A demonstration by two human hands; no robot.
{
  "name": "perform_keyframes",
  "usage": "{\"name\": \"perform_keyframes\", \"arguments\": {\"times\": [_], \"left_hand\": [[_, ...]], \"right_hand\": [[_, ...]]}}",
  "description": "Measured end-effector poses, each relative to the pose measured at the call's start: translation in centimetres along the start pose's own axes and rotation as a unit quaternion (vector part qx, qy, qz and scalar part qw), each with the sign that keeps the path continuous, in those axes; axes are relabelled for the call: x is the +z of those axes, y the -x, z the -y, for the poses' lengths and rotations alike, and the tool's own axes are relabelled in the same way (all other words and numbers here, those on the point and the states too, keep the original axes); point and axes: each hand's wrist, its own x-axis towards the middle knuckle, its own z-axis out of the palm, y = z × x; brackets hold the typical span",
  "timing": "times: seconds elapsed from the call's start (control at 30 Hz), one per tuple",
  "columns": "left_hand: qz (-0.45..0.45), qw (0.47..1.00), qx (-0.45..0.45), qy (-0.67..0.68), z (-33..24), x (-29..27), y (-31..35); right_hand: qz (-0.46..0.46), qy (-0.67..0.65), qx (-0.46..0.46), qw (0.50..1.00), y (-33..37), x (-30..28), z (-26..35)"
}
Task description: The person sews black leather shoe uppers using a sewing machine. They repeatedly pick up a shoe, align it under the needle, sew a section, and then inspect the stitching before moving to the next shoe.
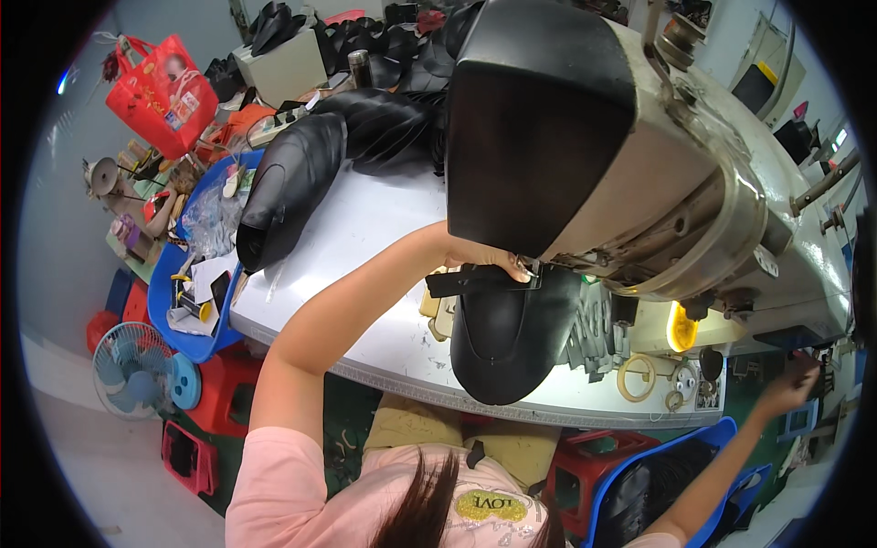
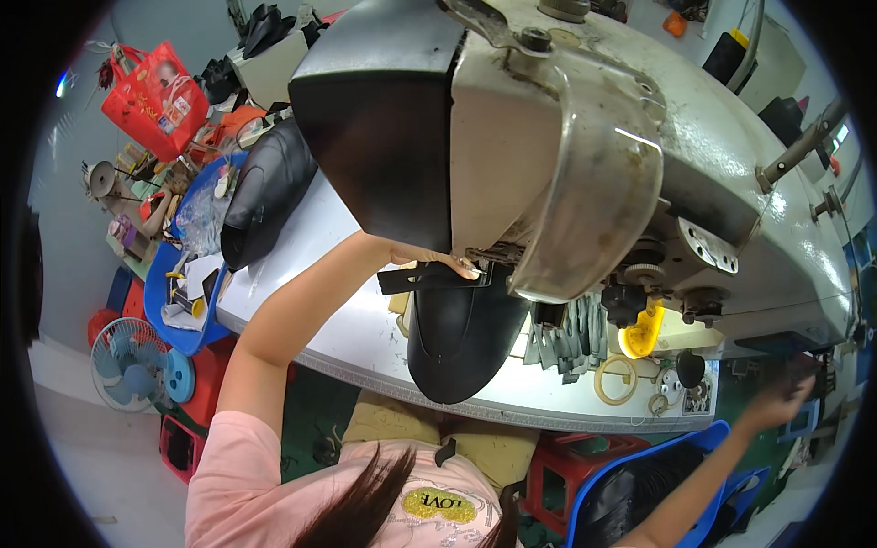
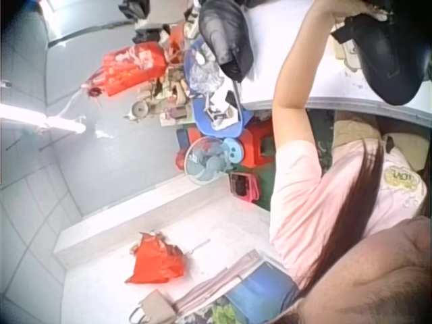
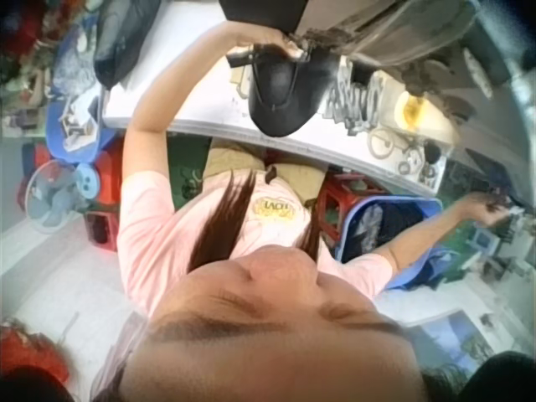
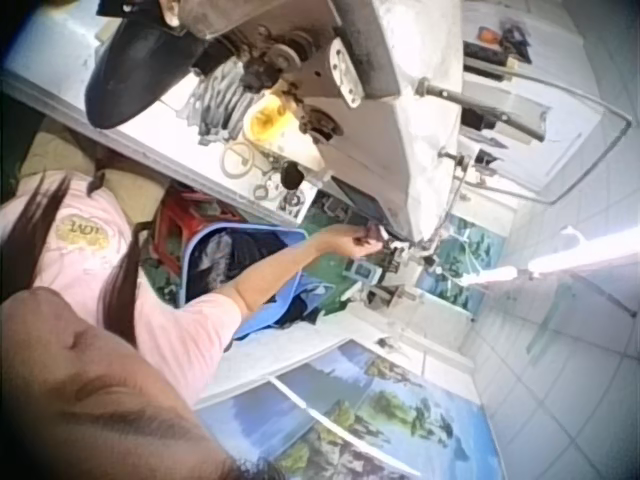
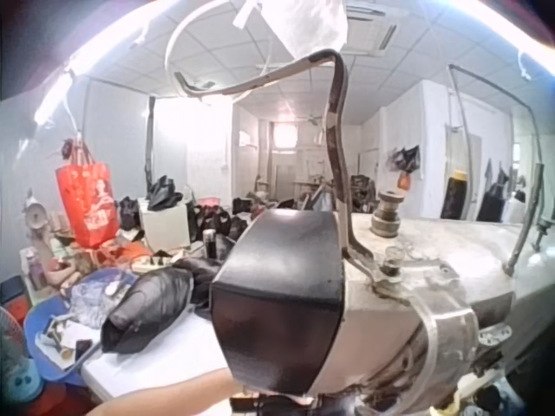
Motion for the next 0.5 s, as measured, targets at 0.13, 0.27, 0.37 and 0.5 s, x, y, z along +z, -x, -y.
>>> {"name": "perform_keyframes", "arguments": {"times": [0.13,0.27,0.37,0.5], "left_hand": [[0.021,0.999,0.009,0.034,-0.4,-0.2,0.3],[-0.021,1.0,-0.015,0.002,1.1,-0.1,-1.2],[-0.013,0.995,-0.009,0.099,1.7,-0.1,-1.1],[-0.003,0.997,0.017,0.078,1.5,-0.3,-1.1]], "right_hand": [[-0.002,0.077,0.021,0.997,-12.8,-1.3,-13.5],[0.151,0.094,0.048,0.983,-19.1,-1.8,-23.8],[0.227,0.08,0.058,0.969,-21.7,-1.5,-26.9],[0.224,0.052,0.044,0.972,-21.7,-1.0,-26.6]]}}
